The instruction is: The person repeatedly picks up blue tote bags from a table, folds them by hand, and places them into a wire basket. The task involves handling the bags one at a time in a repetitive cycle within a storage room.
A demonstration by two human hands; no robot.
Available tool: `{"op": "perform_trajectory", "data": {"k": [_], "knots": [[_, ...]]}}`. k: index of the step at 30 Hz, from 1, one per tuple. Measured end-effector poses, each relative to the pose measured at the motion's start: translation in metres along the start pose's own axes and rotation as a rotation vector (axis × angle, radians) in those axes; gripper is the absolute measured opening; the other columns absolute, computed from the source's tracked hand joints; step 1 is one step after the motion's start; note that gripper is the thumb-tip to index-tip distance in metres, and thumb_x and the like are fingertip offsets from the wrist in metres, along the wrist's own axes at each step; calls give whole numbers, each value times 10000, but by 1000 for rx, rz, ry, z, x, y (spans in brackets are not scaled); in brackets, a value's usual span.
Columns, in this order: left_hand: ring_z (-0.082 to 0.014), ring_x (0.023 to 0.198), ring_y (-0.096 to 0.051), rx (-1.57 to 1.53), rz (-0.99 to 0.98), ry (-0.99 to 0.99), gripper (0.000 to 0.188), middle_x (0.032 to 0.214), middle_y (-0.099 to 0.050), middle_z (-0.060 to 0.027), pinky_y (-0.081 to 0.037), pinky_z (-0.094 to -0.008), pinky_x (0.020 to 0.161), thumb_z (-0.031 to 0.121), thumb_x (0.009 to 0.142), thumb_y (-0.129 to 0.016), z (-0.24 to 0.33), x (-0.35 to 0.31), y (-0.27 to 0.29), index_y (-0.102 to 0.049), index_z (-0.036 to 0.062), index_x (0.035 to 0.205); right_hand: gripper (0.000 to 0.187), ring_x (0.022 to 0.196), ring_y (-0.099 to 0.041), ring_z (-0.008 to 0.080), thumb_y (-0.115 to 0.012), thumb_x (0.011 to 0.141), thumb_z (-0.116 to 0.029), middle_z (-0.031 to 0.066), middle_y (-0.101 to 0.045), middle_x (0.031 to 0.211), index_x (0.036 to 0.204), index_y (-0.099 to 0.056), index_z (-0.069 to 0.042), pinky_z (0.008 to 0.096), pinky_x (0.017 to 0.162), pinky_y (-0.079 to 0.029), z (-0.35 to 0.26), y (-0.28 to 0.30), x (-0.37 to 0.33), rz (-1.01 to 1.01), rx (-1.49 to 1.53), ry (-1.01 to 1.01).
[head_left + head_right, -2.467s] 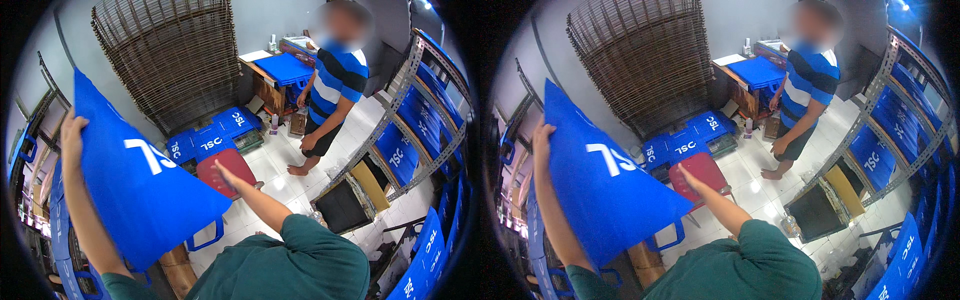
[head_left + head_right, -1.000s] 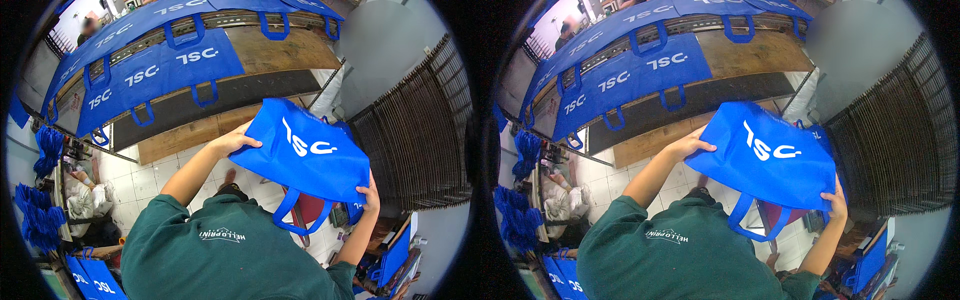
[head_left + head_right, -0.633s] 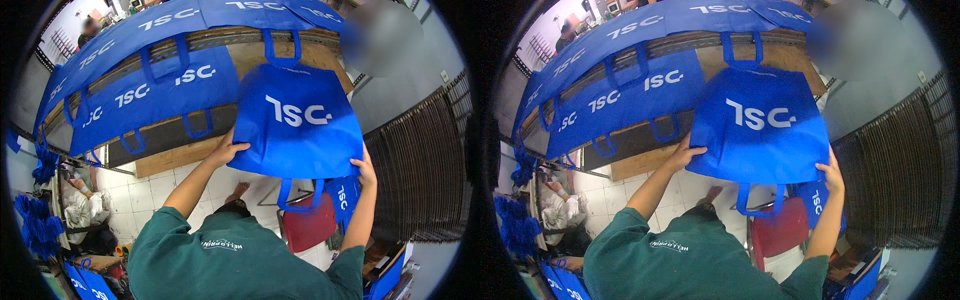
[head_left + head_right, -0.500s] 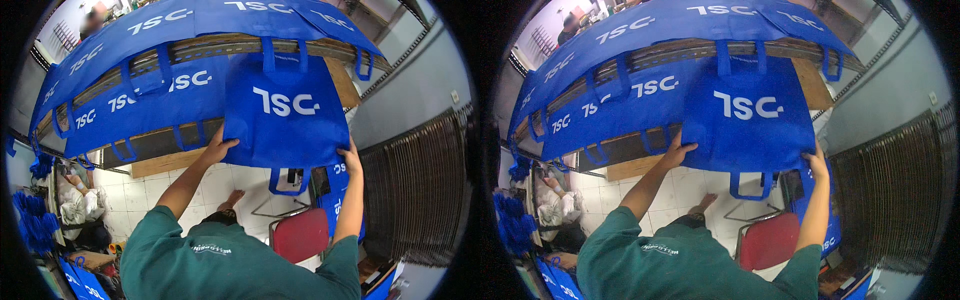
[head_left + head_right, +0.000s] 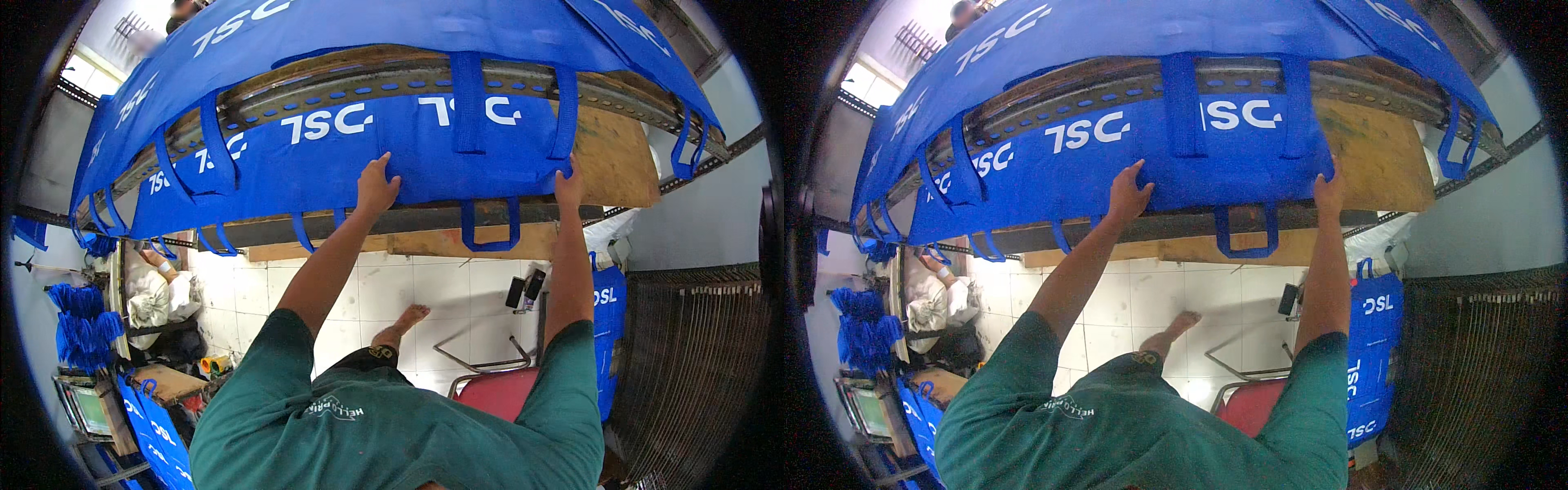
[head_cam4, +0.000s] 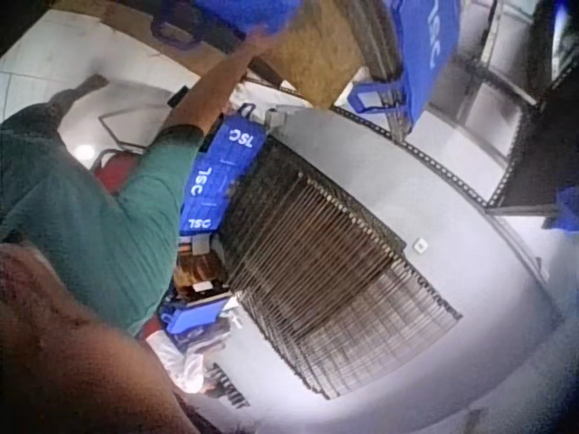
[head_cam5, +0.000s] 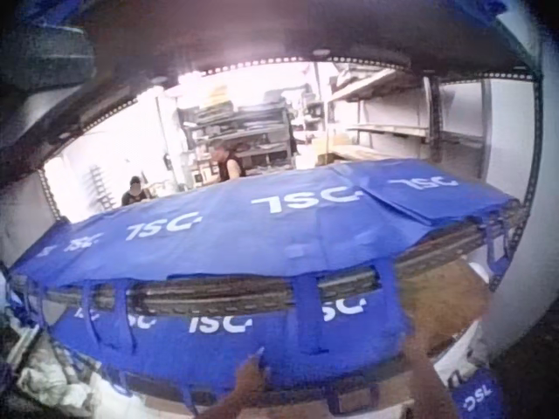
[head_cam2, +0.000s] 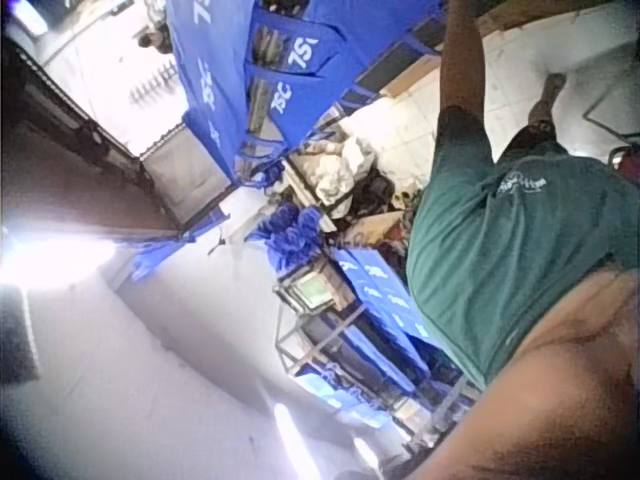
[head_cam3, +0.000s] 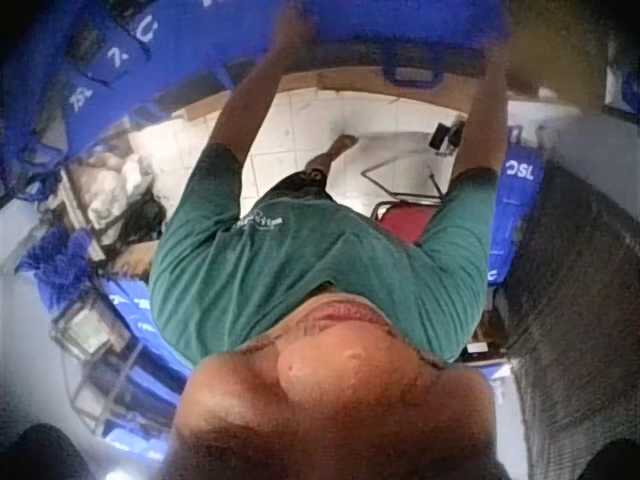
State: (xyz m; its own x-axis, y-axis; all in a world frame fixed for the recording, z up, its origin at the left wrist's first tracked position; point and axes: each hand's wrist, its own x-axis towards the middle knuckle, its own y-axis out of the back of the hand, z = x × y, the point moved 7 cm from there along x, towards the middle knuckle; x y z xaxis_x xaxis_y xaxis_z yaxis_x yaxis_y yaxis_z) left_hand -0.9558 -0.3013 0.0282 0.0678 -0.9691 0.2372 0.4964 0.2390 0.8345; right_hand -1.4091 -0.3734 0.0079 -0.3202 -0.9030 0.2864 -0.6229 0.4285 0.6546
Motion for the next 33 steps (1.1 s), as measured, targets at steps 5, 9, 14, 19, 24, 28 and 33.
{"op": "perform_trajectory", "data": {"k": [5,9,14,19,24,28,33], "knots": [[-327,994,-533,-60,10,37,462,1039,-555,-169,-424,-393,871,187,724,-679,-2,4,-3,-551,48,1146,508,1124,-503,323,-618,729,-53,173,-547,1183,1223,-504,-79,376,944,-399,5,14,-7,83,-111,141],[-321,986,-534,-76,39,64,438,1033,-560,-161,-419,-389,873,200,720,-691,-3,2,-1,-573,42,1111,456,1062,-523,355,-628,732,-81,200,-558,1131,1178,-537,-73,414,907,-414,9,15,-18,63,-189,146],[-313,957,-551,-71,71,-5,394,1018,-557,-150,-445,-379,839,164,733,-680,-3,4,-1,-585,33,1092,319,970,-543,370,-588,758,-69,219,-580,1024,1077,-608,-62,422,863,-419,21,15,-27,-16,-275,76],[-312,969,-546,-69,52,-17,382,1035,-553,-155,-438,-372,855,180,738,-677,-5,6,-4,-588,16,1072,322,961,-538,362,-591,759,-73,210,-574,1036,1079,-601,-43,409,876,-414,12,25,-33,-52,-237,50],[-352,1027,-512,-120,102,-65,431,1109,-522,-206,-410,-398,905,255,716,-697,-1,-4,0,-593,14,1057,373,967,-521,371,-607,769,-109,205,-569,1032,1128,-560,-16,424,892,-401,-23,56,-59,253,-385,327],[-390,1120,-442,41,129,-127,515,1211,-465,-222,-366,-454,948,282,695,-709,9,-20,6,-562,29,1118,387,954,-534,338,-617,783,-124,203,-570,1027,1140,-541,4,409,870,-415,-29,81,-122,216,-206,174],[-391,1187,-385,11,245,-295,610,1263,-435,-206,-339,-494,963,326,683,-714,44,-70,56,-516,56,1192,361,812,-602,207,-609,776,-79,137,-638,893,1126,-557,-3,321,725,-467,12,102,-301,-4,73,-181]]}}
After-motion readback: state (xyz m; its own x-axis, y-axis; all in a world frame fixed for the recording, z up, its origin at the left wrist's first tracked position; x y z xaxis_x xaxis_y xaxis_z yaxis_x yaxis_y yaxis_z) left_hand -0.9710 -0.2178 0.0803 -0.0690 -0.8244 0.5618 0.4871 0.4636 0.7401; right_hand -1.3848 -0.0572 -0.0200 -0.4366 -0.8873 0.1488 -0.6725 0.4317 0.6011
